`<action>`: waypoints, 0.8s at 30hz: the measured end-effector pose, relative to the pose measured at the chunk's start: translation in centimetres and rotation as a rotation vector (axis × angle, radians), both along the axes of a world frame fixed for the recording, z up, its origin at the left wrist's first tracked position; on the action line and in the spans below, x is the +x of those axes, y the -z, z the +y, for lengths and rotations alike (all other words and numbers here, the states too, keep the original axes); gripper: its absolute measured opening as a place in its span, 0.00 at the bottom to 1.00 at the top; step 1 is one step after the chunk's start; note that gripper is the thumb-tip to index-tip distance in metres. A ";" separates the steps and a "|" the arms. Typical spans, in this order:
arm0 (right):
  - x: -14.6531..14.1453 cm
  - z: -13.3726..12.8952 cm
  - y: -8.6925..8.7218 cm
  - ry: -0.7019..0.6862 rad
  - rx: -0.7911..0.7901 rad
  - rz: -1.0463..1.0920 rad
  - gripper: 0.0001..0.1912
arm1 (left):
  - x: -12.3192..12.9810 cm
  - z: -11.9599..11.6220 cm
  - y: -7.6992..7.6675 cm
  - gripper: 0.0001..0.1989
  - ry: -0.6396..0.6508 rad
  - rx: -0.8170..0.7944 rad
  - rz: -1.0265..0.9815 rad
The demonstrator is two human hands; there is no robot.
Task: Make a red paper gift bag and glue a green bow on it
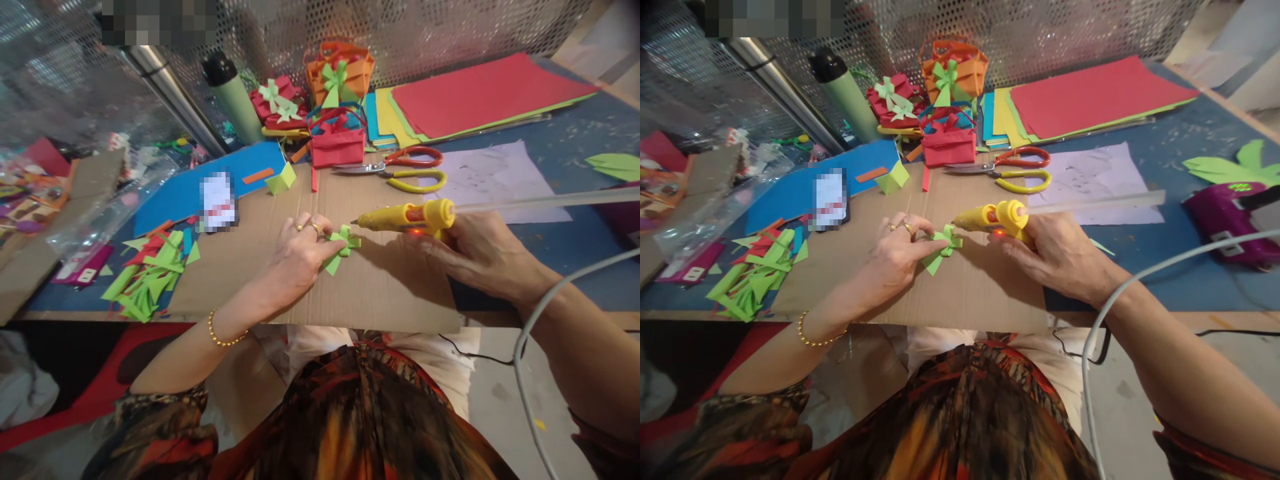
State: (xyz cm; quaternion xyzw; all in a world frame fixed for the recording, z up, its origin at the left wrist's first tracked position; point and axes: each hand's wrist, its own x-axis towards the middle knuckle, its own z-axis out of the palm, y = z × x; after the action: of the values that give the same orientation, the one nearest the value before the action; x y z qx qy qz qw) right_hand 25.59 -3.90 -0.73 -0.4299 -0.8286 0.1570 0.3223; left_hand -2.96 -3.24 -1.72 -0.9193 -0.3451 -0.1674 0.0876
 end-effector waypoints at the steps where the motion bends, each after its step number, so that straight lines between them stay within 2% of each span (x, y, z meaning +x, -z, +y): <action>1: 0.0 0.0 0.0 0.007 -0.008 -0.002 0.16 | 0.0 0.0 0.0 0.20 -0.007 -0.006 0.016; 10: -0.1 0.0 0.0 0.031 -0.014 -0.021 0.19 | 0.4 -0.4 -0.3 0.17 -0.019 -0.004 0.087; 14: 0.1 -0.1 0.0 0.020 -0.009 -0.022 0.20 | 0.1 -0.1 -0.5 0.18 -0.056 -0.004 -0.009; 18: 0.1 -0.2 -0.1 -0.021 -0.057 -0.015 0.22 | -0.6 0.5 -0.8 0.18 -0.133 0.068 -0.157; 24: -0.2 -0.2 -0.3 -0.052 -0.147 -0.031 0.25 | -1.0 0.8 0.1 0.18 -0.157 -0.002 -0.154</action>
State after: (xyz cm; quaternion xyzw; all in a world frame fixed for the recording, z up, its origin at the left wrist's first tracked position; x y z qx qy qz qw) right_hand 25.39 -4.15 -0.44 -0.4330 -0.8307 0.2189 0.2729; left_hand -3.95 -2.47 -1.84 -0.8741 -0.4218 -0.2297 0.0727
